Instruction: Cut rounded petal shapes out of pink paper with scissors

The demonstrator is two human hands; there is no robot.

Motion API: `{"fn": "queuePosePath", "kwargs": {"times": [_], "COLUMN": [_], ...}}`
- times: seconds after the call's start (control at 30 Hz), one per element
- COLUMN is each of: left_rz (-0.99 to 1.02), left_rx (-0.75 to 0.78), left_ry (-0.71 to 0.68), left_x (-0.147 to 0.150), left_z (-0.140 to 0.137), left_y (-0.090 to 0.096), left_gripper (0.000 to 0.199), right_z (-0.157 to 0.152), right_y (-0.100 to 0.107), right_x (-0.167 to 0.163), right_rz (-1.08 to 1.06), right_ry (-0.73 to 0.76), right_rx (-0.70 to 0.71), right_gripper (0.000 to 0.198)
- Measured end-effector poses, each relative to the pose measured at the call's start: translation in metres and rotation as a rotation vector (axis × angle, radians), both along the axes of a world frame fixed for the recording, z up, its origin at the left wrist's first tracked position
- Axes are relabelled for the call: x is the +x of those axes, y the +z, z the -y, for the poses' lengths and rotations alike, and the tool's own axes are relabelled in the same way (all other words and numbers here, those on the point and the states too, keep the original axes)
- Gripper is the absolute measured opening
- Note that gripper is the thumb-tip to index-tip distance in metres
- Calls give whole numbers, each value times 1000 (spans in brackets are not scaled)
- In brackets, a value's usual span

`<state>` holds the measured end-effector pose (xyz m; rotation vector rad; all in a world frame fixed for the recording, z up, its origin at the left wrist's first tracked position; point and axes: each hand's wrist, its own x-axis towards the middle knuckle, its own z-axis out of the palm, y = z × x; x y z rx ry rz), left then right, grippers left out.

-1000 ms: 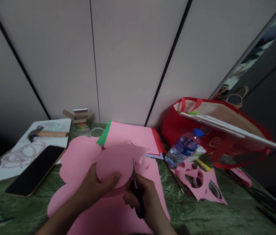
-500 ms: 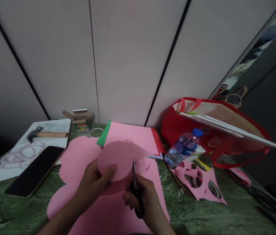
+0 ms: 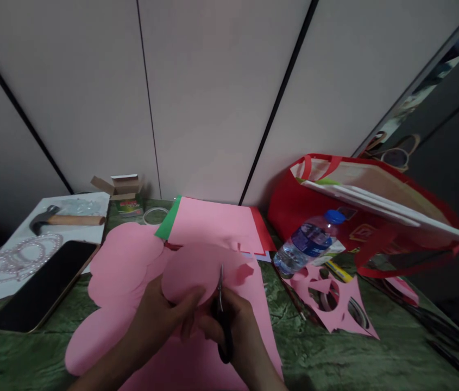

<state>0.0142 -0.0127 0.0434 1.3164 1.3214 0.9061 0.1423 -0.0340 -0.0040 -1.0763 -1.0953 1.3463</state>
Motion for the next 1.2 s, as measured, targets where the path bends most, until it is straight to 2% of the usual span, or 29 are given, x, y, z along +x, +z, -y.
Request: {"fn": "queuePosePath", "kwargs": {"times": [0.1, 0.27, 0.43, 0.63, 1.2], "left_rz": [6, 48, 41, 42, 46], "left_rx": [-42, -47, -79, -95, -126], "left_ry": [-28, -36, -22, -31, -48], "left_x": [2, 4, 3, 3, 1], "left_z": [-1, -4, -5, -5, -3], "left_y": [-4, -4, -4, -6, -5], "left_gripper": [43, 23, 12, 13, 13], "right_z": [-3, -5, -7, -7, -7], "right_y": [1, 5, 2, 4, 5], "right_x": [6, 9, 10, 12, 13], "right_rz": [19, 57, 57, 81, 34], "right_ry": [13, 50, 71, 89, 106], "right_rx": [17, -43, -56, -110, -77], "right_gripper": [29, 25, 23, 21, 30]}}
